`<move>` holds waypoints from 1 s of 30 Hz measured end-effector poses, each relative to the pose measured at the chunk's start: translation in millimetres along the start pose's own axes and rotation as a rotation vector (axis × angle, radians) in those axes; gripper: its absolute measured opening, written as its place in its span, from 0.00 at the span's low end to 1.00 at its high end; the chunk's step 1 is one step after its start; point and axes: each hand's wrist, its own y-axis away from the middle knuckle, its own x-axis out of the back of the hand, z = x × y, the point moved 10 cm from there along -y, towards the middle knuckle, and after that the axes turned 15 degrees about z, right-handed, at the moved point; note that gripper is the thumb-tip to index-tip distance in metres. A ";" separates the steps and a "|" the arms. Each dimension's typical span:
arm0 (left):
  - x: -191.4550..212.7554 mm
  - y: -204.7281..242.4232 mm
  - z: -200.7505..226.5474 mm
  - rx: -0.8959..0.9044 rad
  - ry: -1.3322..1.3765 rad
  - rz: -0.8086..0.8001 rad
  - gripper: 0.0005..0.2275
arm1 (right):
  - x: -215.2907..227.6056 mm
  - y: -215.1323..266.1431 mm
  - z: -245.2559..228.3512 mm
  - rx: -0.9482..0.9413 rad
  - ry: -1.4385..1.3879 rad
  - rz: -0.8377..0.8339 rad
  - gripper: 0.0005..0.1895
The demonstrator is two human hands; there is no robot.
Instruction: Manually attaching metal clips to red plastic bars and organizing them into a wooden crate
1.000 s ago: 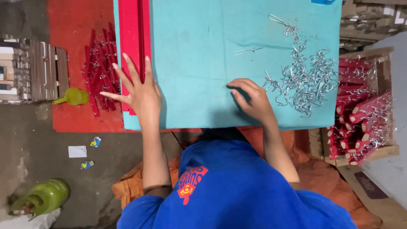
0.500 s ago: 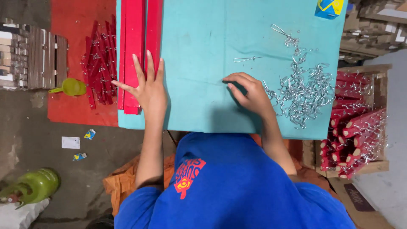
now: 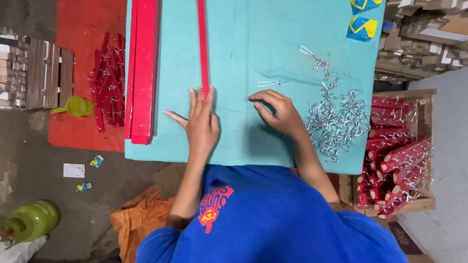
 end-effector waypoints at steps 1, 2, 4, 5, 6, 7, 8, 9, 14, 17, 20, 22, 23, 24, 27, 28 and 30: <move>-12.9 7.8 6.1 0.048 0.110 -0.049 0.33 | 3.5 -2.9 2.8 -0.004 0.003 0.014 0.08; -24.2 20.3 11.8 0.099 0.221 -0.106 0.32 | 5.9 -1.0 4.4 -0.016 0.006 0.026 0.08; -29.7 27.6 33.9 0.110 0.302 -0.125 0.31 | 7.3 -1.0 19.3 -0.022 0.025 0.052 0.09; -31.6 32.8 45.6 0.123 0.383 -0.140 0.30 | 8.8 0.6 26.2 -0.024 0.045 0.077 0.10; -34.3 36.9 46.8 0.124 0.383 -0.148 0.30 | 7.3 2.9 31.8 -0.032 0.045 0.078 0.10; -37.7 41.2 47.6 0.180 0.508 -0.163 0.29 | 9.1 4.6 38.4 -0.055 0.047 0.109 0.11; -42.9 42.3 48.8 0.229 0.638 -0.174 0.28 | 12.2 3.6 45.4 -0.071 0.054 0.147 0.12; -38.9 40.0 52.2 0.223 0.643 -0.179 0.28 | 10.7 5.2 47.2 -0.074 0.059 0.154 0.12; -34.3 40.1 60.4 0.238 0.703 -0.211 0.30 | -8.1 15.1 69.6 -0.218 0.038 0.108 0.15; -34.8 35.3 49.7 0.419 0.933 -0.200 0.35 | -17.7 14.5 67.9 -0.245 0.028 0.071 0.16; -50.4 48.9 27.0 0.486 1.085 -0.177 0.38 | -23.5 17.1 68.7 -0.249 0.032 0.059 0.17; -62.7 53.9 14.4 0.520 1.154 -0.197 0.39 | -26.5 15.0 66.5 -0.258 0.034 0.030 0.18; -69.3 58.2 8.9 0.553 1.224 -0.219 0.39 | -29.4 15.7 65.7 -0.269 0.038 0.001 0.18; -71.3 58.8 5.2 0.554 1.224 -0.223 0.39 | -30.7 15.8 64.5 -0.273 0.038 0.003 0.18; -78.4 59.0 0.5 0.607 1.291 -0.286 0.39 | -32.2 12.8 57.1 -0.298 0.018 -0.015 0.20; -77.4 58.1 1.9 0.607 1.284 -0.310 0.38 | -31.5 12.2 53.6 -0.338 -0.003 -0.032 0.24; -76.7 56.7 3.1 0.607 1.276 -0.337 0.37 | -31.3 11.3 48.7 -0.382 -0.026 -0.048 0.28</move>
